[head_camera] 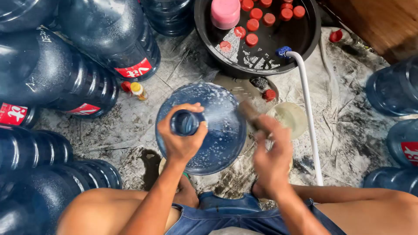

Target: The person scrubs the exterior of a large blue water jug with a soapy sponge, then rinses it with water from a pink cup and a white hose. The person works among many similar jugs and red caps in a basin.

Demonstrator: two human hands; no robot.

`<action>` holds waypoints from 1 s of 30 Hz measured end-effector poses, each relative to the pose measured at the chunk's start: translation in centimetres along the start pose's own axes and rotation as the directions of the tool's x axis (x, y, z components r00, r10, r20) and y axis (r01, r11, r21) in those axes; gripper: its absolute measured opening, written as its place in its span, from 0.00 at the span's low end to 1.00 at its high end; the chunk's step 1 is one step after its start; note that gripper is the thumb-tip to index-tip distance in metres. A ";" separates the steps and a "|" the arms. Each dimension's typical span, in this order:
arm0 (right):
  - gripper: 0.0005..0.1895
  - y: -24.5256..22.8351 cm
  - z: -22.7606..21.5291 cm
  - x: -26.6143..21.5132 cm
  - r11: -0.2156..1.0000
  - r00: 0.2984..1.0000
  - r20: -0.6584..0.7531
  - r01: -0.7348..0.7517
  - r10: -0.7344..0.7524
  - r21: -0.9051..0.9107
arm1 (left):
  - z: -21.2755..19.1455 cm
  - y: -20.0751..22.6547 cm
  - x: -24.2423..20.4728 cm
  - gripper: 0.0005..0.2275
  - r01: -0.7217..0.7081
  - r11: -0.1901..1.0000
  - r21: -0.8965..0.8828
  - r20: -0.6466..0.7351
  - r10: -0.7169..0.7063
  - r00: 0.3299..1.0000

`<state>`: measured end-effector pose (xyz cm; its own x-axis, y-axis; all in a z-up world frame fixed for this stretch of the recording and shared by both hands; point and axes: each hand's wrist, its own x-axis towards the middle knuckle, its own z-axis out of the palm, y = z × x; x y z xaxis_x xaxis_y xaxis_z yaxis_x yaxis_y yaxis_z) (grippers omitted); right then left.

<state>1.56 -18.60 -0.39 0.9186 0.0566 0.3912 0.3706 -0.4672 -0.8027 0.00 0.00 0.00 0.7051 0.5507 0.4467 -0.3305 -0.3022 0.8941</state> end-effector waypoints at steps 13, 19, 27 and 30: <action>0.40 1.2 2.7 4.5 0.937 0.851 0.481 0.316 -0.211 -0.148 | 2.9 0.4 -1.6 0.30 -0.153 0.982 0.114 0.125 0.138 0.982; 0.38 4.0 0.9 6.4 0.935 0.830 0.532 0.303 -0.164 -0.185 | 3.5 0.5 -2.6 0.38 -0.135 0.910 0.393 0.262 0.030 0.964; 0.31 1.5 -2.4 -4.9 0.877 0.953 0.270 0.245 -0.139 -0.414 | 2.3 0.6 -2.7 0.40 -0.181 0.873 0.453 0.420 -0.030 0.907; 0.31 2.5 -3.0 -9.6 0.822 0.807 0.406 0.535 -0.429 -0.197 | 2.3 0.6 -2.6 0.37 -0.171 0.875 0.453 0.420 -0.040 0.906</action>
<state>-6.71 -22.92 -4.81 0.6383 0.6040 0.4773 0.7691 -0.5270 -0.3617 -0.61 -3.40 -0.74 0.9162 0.1841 0.3559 -0.1258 -0.7112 0.6917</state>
